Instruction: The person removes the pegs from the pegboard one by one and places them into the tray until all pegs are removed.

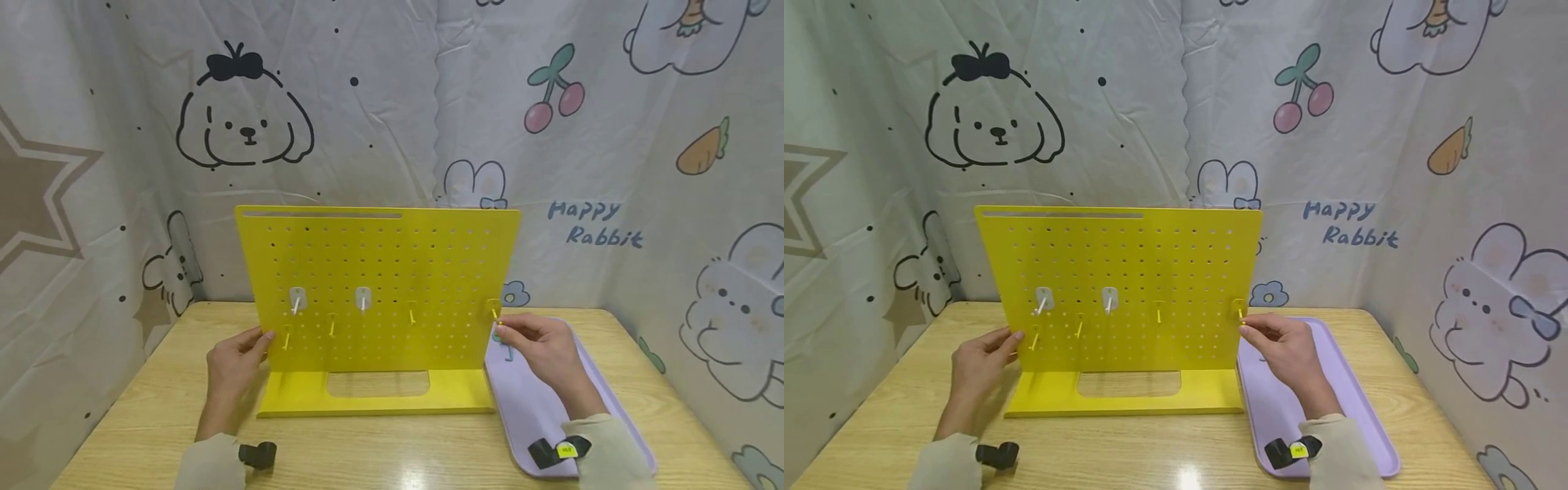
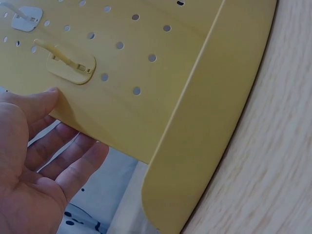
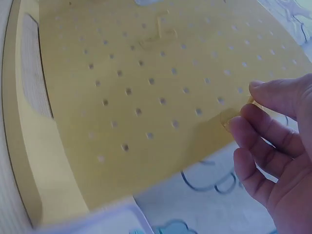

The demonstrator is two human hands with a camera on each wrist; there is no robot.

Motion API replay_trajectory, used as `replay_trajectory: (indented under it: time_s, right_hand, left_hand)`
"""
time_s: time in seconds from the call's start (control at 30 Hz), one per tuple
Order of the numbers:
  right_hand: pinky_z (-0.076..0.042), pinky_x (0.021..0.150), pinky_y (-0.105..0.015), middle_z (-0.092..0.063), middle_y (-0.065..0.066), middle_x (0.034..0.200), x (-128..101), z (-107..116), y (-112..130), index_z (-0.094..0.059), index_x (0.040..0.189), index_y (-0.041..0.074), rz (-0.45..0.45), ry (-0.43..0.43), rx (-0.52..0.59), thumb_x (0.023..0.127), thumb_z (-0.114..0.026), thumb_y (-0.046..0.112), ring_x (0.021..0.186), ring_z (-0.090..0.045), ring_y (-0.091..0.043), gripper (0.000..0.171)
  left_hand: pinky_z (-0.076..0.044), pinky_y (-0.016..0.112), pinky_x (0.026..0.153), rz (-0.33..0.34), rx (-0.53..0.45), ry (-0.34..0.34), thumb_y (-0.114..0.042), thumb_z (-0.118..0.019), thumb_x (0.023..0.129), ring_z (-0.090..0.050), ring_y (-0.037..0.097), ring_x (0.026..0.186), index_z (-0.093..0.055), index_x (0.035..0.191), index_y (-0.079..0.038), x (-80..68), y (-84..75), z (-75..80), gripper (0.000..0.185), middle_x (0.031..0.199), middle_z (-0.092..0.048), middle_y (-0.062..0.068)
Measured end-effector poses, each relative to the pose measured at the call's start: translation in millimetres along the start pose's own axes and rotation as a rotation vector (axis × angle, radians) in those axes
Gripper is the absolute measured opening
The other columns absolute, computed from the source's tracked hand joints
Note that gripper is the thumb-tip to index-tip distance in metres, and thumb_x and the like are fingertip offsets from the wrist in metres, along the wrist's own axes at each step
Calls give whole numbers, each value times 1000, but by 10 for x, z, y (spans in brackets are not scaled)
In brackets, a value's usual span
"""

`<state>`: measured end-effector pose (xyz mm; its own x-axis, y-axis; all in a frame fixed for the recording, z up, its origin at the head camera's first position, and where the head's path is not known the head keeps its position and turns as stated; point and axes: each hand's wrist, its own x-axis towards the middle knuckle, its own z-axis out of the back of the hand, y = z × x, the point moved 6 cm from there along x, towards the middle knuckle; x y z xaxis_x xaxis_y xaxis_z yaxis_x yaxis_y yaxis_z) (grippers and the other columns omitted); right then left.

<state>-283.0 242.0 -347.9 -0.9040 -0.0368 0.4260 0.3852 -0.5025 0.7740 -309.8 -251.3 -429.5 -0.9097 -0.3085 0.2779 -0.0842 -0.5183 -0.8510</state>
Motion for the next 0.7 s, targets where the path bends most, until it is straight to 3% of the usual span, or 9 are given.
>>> replay_trajectory:
  time_s: [0.13,0.27,0.53,0.7]
  right_hand:
    - [-55,72,-18,-73,-12,104,-44,178,-143,-75,109,0,-49,-44,-111,93,-74,13,85,-66,-8,20]
    - [-54,69,-21,-73,-11,103,-65,283,-298,-75,112,1,-104,-48,-203,95,-72,17,87,-65,-17,23]
    - [-52,67,-32,-73,-12,100,-51,347,-610,-75,108,-1,-163,-3,-300,94,-73,17,87,-65,-26,24]
    - [-52,68,-33,-72,-15,103,-28,328,-812,-75,109,-2,-207,24,-321,94,-71,15,91,-64,-28,23]
  left_hand:
    - [-59,22,67,3,-3,2,-34,-68,97,-72,31,90,-70,123,-1,8,7,-2,42,105,-73,18]
    - [-58,20,66,3,-5,4,-35,-68,97,-72,31,89,-71,122,-1,12,9,-3,43,105,-73,18]
    - [-58,20,66,7,-16,7,-34,-69,97,-73,30,87,-71,122,-1,9,7,-4,42,103,-73,17]
    - [-58,20,65,1,-14,7,-33,-69,97,-73,30,86,-71,121,-1,10,1,-7,41,103,-73,18]
